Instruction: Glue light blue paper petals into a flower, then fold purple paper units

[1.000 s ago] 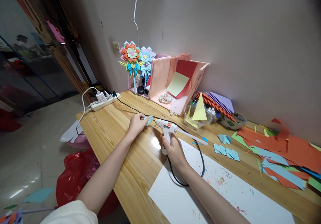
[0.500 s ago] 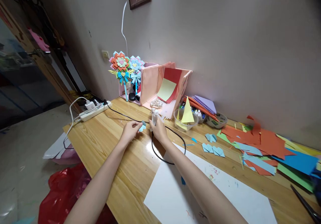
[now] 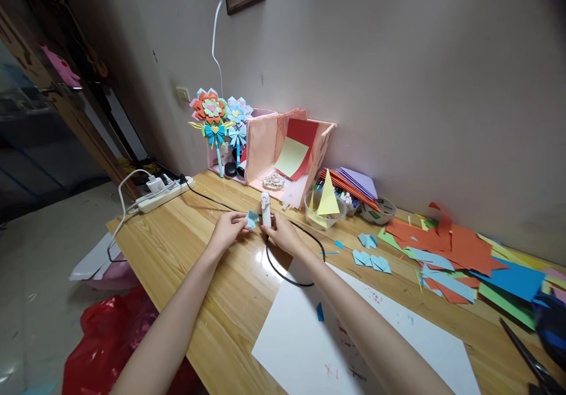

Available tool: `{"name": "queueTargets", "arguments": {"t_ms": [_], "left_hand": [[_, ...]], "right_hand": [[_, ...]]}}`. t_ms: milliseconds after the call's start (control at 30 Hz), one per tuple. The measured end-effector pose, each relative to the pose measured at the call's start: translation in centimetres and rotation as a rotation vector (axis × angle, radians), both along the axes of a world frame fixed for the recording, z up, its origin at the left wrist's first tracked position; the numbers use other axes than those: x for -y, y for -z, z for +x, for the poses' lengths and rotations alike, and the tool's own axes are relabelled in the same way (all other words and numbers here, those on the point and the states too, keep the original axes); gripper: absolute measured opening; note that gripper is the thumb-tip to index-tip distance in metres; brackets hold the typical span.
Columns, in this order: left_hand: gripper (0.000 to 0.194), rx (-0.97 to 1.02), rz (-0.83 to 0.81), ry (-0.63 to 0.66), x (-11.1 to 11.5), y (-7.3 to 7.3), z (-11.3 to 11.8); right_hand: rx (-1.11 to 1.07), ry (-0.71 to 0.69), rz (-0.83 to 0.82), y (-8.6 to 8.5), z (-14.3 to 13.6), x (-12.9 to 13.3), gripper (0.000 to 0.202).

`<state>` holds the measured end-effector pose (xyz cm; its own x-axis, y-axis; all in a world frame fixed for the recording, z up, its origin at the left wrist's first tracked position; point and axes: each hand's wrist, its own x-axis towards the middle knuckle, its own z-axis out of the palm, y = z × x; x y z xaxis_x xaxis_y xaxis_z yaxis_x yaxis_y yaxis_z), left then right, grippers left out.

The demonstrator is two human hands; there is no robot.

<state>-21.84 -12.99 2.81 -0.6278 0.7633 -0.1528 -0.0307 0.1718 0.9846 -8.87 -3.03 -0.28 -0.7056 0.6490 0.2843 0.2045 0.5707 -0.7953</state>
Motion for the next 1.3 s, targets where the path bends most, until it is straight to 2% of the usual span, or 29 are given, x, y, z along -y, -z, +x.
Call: {"name": "queueTargets", "arguments": {"t_ms": [133,300,467,600,700,800,867,1000,1167,1300], "left_hand": [[0.032,0.058,0.006,0.061,0.5,-0.6,0.2],[0.055,0.111,-0.058,0.244,0.8,-0.6,0.5],[0.054,0.074,-0.059,0.407,0.7,-0.2,1.5],[0.047,0.075,-0.048,0.485,0.5,0.1,2.7],[0.046,0.012,-0.045,0.541,0.4,0.4,3.8],[0.045,-0.098,-0.030,0.560,-0.1,0.8,5.5],[0.043,-0.172,-0.008,0.579,-0.7,0.9,7.1],[0.032,-0.402,0.095,0.648,-2.4,1.1,10.8],[0.029,-0.546,0.149,0.743,-4.9,1.6,15.1],[0.030,-0.565,0.141,0.721,-5.3,2.6,17.4]], "right_hand": [[0.001,-0.023,-0.058,0.1,0.4,0.0,0.019],[-0.056,-0.086,-0.124,0.3,0.2,-0.1,0.016],[0.006,-0.086,-0.118,0.0,0.5,0.1,0.011],[-0.024,-0.116,-0.161,0.0,1.8,-0.1,0.027],[-0.054,-0.067,-0.330,0.0,4.6,-0.4,0.029],[-0.061,-0.062,-0.516,0.1,8.9,-0.4,0.025],[-0.100,-0.030,-0.504,0.1,12.1,0.0,0.022],[-0.190,0.132,-0.448,0.5,17.2,0.9,0.023],[-0.275,0.221,-0.610,0.6,20.2,1.0,0.029],[-0.256,0.196,-0.811,0.1,21.1,0.6,0.030]]}}
